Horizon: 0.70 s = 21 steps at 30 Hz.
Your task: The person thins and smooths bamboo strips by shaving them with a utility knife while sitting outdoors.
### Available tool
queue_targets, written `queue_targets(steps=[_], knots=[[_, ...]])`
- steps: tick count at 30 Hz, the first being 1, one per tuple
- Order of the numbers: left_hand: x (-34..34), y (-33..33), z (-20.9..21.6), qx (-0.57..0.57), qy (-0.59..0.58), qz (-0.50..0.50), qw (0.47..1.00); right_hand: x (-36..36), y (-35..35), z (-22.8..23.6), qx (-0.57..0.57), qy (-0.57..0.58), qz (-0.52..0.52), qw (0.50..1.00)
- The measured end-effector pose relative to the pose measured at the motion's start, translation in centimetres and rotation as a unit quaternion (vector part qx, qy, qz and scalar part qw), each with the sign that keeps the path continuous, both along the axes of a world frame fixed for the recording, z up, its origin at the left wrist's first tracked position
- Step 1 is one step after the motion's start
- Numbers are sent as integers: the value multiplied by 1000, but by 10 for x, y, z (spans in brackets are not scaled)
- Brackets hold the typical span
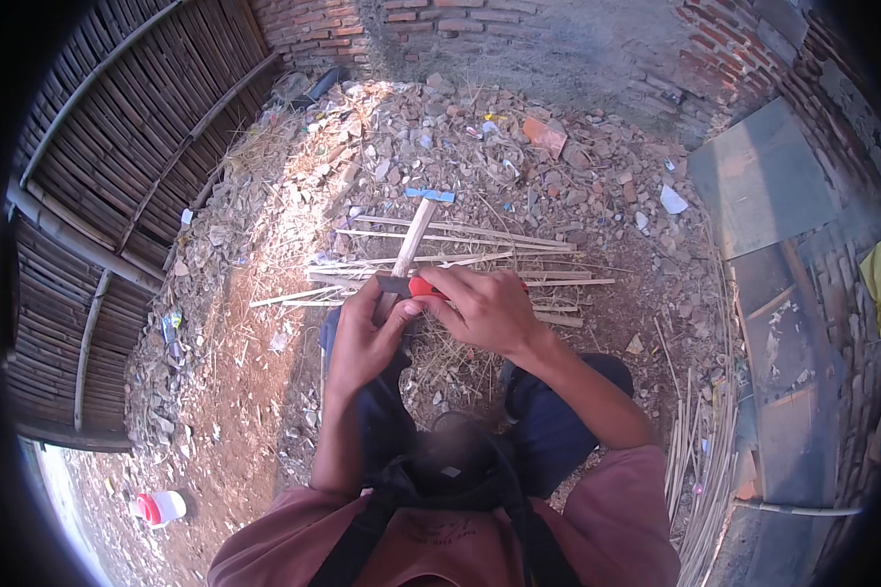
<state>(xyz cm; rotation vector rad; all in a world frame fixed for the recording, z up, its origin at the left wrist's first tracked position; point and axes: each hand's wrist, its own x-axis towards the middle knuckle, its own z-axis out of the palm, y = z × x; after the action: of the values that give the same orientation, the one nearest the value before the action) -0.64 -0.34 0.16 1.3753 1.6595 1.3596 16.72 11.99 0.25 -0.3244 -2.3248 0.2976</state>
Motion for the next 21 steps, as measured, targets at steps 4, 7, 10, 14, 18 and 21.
queue_targets(steps=[4, 7, 10, 14, 18, 21], knots=[[-2, 4, -11, 74, 17, 18, 997, -2, -4, 3, 31, 6, -24, 999], [-3, 4, -10, 66, 48, 19, 997, -3, -7, 7, 30, 4, -33, 999], [1, 4, -6, 54, 85, 41, 994, -3, -8, 10, 26, -4, -42, 999], [5, 6, -5, 63, 85, 64, 992, -3, -10, 9, 38, 3, -55, 998], [8, 8, -6, 55, 73, 71, 993, -3, -12, 6, 55, -3, -74, 996], [12, 9, -1, 74, 62, 75, 993, -3, -13, 6, 53, -2, -78, 996]])
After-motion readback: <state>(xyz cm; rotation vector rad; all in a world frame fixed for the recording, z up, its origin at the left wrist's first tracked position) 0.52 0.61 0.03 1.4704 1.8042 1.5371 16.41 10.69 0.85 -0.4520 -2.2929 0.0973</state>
